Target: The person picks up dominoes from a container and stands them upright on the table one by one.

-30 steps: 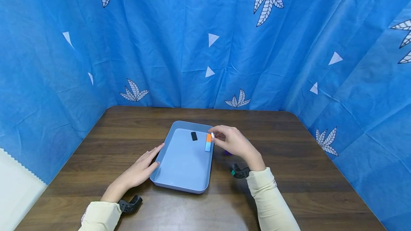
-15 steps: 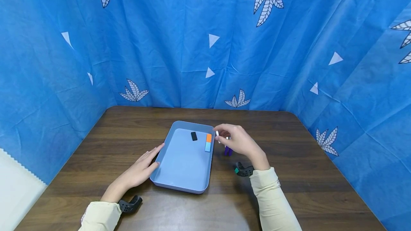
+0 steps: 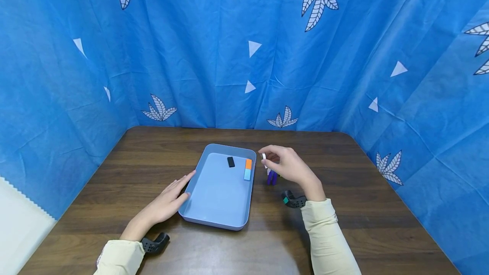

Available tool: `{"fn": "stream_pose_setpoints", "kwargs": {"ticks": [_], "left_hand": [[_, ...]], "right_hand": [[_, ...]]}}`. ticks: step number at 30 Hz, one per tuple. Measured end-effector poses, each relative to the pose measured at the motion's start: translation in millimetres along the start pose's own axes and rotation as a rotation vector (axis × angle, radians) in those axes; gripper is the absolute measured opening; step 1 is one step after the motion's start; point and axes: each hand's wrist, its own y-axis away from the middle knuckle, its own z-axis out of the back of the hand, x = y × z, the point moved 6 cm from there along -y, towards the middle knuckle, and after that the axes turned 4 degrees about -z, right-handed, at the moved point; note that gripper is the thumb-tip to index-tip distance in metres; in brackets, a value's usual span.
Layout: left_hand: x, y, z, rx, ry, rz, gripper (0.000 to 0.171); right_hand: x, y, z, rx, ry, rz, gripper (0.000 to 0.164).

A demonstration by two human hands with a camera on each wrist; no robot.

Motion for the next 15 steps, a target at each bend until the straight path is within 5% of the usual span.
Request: {"fn": "stream_pose_setpoints", "kwargs": {"ticks": [15], "left_hand": [[0.6,1.1,0.3,0.001,0.001,0.0,0.063]], "right_hand": [[-3.3,3.4,7.1,-0.005,-0.014,-0.015,0.029]]}}
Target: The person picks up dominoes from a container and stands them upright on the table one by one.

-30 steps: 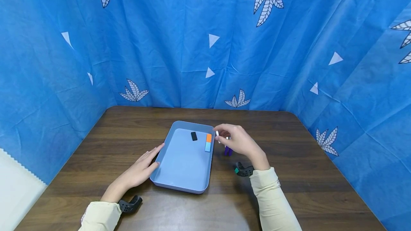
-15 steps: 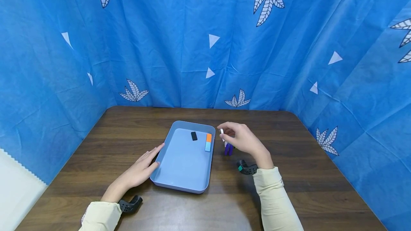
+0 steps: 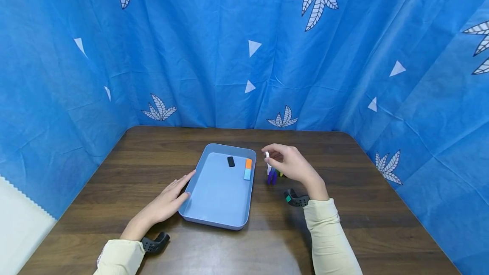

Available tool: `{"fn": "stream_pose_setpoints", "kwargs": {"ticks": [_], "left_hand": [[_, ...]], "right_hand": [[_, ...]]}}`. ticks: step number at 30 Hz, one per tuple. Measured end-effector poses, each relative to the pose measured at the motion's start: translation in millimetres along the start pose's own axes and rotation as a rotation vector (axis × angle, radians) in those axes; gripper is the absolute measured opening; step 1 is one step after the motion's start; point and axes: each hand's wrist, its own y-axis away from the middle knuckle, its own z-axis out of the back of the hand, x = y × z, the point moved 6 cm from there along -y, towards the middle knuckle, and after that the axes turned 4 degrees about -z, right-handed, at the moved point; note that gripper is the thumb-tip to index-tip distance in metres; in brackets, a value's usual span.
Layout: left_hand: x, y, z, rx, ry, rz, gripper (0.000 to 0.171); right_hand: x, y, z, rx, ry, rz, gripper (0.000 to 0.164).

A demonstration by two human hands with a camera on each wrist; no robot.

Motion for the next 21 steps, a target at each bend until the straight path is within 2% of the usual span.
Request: {"fn": "stream_pose_setpoints", "kwargs": {"ticks": [8,21], "left_hand": [[-0.3,1.5,-0.1,0.003,0.002,0.013,0.062],[-0.5,0.6,-1.6,-0.003,-0.003,0.007,0.063]], "right_hand": [[-7,5,10,-0.029,0.009,-0.028,0.03],[-16,10,17,0.018,-0.01,-0.068,0.027]]}}
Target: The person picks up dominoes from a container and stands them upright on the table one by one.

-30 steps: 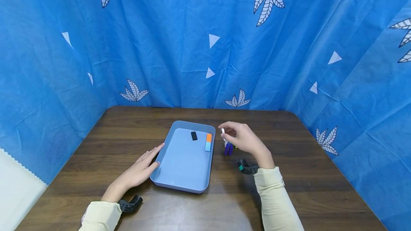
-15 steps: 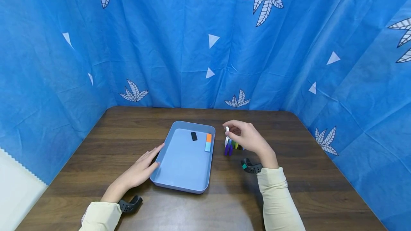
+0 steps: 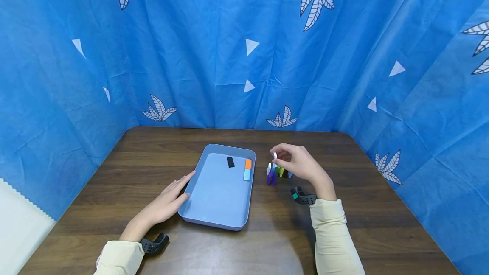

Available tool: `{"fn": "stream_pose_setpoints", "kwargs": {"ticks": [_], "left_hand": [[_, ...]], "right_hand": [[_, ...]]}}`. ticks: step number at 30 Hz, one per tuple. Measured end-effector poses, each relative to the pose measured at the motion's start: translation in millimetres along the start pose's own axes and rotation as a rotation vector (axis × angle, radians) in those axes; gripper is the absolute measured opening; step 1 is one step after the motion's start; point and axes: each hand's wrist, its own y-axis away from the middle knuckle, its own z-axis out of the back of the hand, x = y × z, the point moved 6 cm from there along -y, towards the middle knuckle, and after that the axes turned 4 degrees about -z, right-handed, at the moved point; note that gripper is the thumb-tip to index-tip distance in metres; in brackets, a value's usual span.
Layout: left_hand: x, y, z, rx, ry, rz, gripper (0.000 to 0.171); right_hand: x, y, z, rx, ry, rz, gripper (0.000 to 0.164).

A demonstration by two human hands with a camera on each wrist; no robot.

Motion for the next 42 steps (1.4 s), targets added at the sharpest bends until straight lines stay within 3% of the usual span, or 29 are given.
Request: {"fn": "stream_pose_setpoints", "kwargs": {"ticks": [20,37,42], "left_hand": [[-1.5,0.3,-0.2,-0.003,0.002,-0.001,0.063],[-1.0,-0.2,-0.1,0.0,0.004,0.004,0.062],[-1.4,-0.3,0.0,0.0,0.003,0.008,0.063]], "right_hand": [[-15,5,6,0.036,0.044,-0.072,0.022],[-25,6,0,0.128,0.039,-0.147,0.022],[-26,4,-3,0.154,0.047,-0.134,0.017]]}}
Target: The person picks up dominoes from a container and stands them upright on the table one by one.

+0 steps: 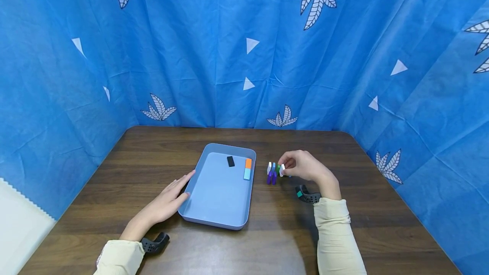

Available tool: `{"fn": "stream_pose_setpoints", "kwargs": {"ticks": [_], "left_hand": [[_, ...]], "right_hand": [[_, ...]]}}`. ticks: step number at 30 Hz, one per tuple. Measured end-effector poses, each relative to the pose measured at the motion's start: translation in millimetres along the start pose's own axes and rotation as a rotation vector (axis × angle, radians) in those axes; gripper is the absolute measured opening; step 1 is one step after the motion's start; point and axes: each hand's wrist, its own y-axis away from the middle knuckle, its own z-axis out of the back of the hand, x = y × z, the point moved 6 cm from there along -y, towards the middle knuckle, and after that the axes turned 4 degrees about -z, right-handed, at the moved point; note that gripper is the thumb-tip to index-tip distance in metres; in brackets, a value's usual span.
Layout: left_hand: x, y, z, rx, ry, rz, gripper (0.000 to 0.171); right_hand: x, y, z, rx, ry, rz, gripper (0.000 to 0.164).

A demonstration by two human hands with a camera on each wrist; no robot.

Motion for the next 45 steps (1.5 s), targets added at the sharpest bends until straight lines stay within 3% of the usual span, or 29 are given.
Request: {"fn": "stream_pose_setpoints", "kwargs": {"ticks": [25,45], "left_hand": [[0.1,0.1,-3.7,-0.004,-0.001,-0.009,0.063],[-0.7,-0.2,-2.4,-0.004,-0.004,-0.009,0.063]], "right_hand": [[-7,-6,-18,0.063,0.051,-0.057,0.016],[-8,-9,-27,0.061,0.086,-0.109,0.017]]}}
